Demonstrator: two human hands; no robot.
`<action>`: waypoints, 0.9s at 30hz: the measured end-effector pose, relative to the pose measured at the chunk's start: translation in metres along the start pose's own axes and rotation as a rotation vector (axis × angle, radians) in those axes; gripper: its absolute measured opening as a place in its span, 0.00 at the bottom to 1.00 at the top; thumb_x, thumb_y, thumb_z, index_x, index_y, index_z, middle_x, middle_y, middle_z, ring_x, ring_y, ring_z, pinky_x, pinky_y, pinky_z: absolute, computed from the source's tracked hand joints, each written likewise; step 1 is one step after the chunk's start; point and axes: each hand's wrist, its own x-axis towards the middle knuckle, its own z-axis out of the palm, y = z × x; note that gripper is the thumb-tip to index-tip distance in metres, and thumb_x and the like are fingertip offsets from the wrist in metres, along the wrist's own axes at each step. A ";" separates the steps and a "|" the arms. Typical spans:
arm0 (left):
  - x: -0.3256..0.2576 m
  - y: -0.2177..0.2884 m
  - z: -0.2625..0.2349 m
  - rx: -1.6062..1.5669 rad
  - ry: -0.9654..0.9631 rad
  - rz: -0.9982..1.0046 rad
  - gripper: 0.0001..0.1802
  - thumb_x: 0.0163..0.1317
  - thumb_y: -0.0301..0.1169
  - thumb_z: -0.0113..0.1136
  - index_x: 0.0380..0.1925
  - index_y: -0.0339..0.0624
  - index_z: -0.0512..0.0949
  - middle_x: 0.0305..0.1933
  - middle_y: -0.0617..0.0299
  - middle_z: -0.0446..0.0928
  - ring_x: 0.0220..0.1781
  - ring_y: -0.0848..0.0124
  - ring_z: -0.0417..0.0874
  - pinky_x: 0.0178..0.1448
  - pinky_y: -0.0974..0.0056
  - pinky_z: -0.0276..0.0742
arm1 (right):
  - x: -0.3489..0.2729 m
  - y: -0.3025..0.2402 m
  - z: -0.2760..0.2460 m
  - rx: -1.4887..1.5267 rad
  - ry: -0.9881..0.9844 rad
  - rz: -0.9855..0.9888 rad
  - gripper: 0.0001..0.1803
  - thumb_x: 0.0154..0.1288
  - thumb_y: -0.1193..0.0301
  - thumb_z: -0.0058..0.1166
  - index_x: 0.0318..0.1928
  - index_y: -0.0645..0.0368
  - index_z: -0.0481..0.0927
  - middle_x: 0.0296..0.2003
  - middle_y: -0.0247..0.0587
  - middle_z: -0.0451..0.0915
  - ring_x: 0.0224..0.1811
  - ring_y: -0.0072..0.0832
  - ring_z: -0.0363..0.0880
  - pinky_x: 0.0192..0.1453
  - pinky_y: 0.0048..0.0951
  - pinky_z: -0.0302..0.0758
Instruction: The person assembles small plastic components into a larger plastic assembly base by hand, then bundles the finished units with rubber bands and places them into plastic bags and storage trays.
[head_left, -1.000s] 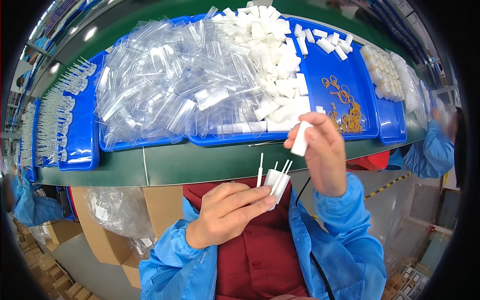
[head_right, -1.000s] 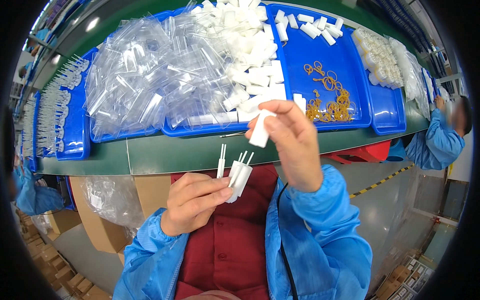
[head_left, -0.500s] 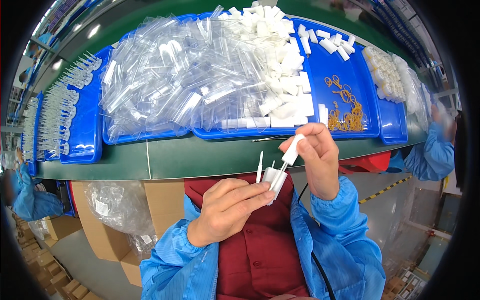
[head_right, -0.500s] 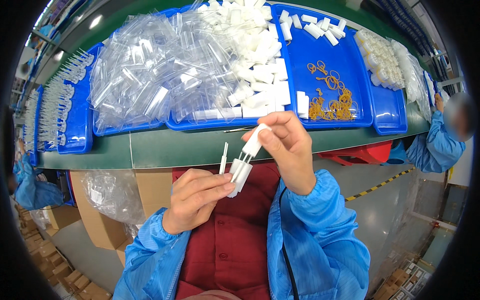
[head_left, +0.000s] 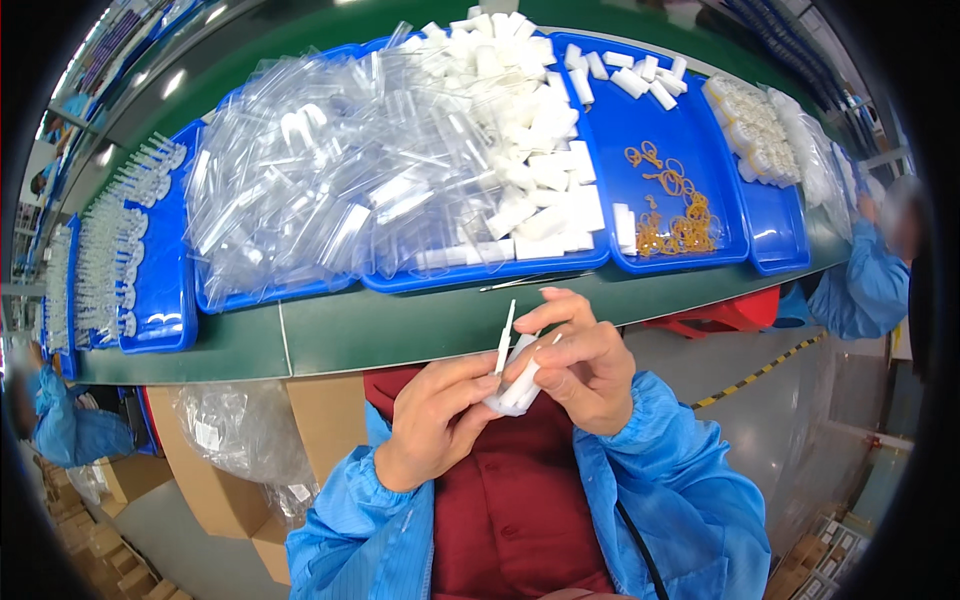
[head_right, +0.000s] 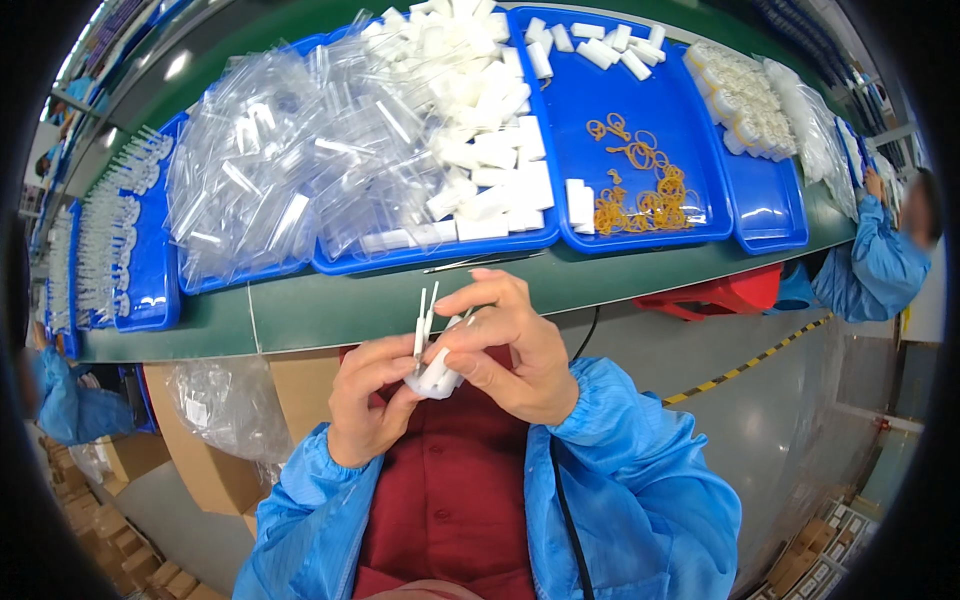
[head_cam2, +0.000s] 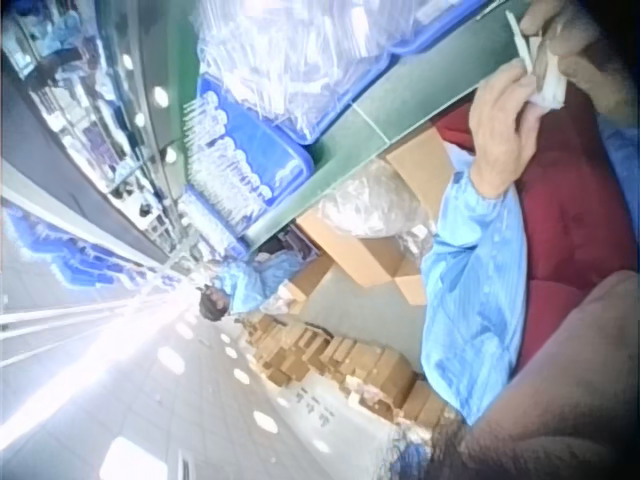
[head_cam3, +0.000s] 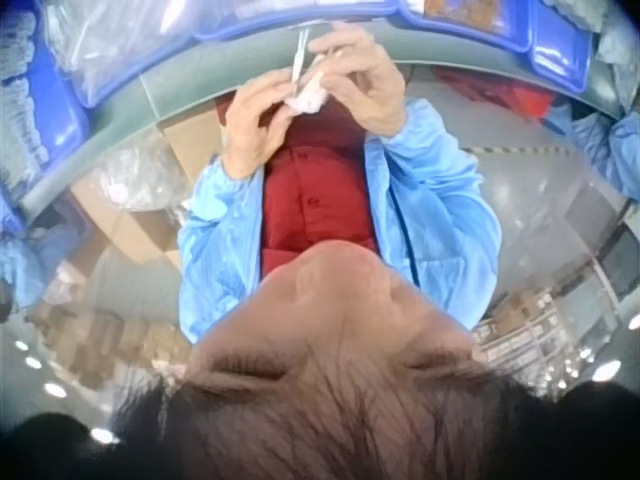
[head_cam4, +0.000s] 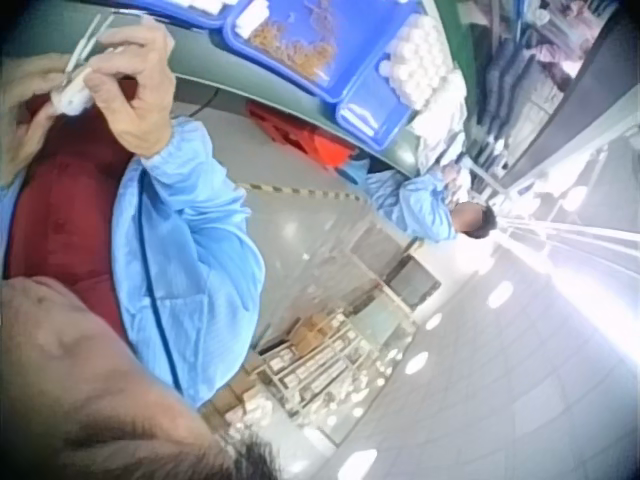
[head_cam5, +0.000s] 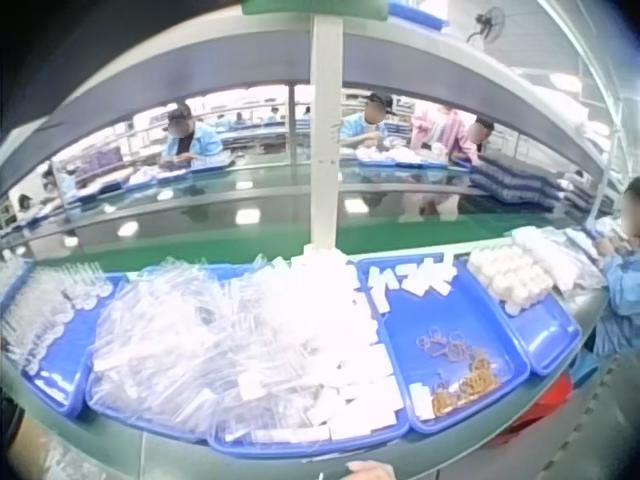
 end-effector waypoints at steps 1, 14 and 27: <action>-0.003 -0.001 0.000 -0.008 0.006 0.016 0.26 0.49 0.19 0.74 0.49 0.39 0.76 0.49 0.50 0.82 0.43 0.56 0.85 0.44 0.60 0.83 | 0.003 -0.002 -0.005 -0.009 0.005 -0.002 0.07 0.67 0.71 0.62 0.45 0.53 0.81 0.43 0.32 0.86 0.57 0.35 0.77 0.71 0.47 0.61; 0.001 -0.005 0.005 0.116 0.013 0.078 0.21 0.43 0.17 0.74 0.41 0.42 0.85 0.42 0.60 0.79 0.39 0.62 0.80 0.40 0.63 0.79 | 0.073 -0.006 -0.122 -1.337 -0.215 0.198 0.17 0.57 0.66 0.69 0.46 0.54 0.84 0.34 0.36 0.80 0.41 0.36 0.78 0.47 0.39 0.66; 0.003 -0.005 -0.004 0.188 -0.049 0.074 0.22 0.45 0.15 0.69 0.44 0.40 0.85 0.42 0.59 0.80 0.41 0.61 0.80 0.40 0.62 0.78 | 0.076 0.003 -0.121 -1.228 -0.106 0.035 0.08 0.55 0.73 0.68 0.34 0.53 0.80 0.36 0.36 0.79 0.40 0.37 0.77 0.45 0.39 0.67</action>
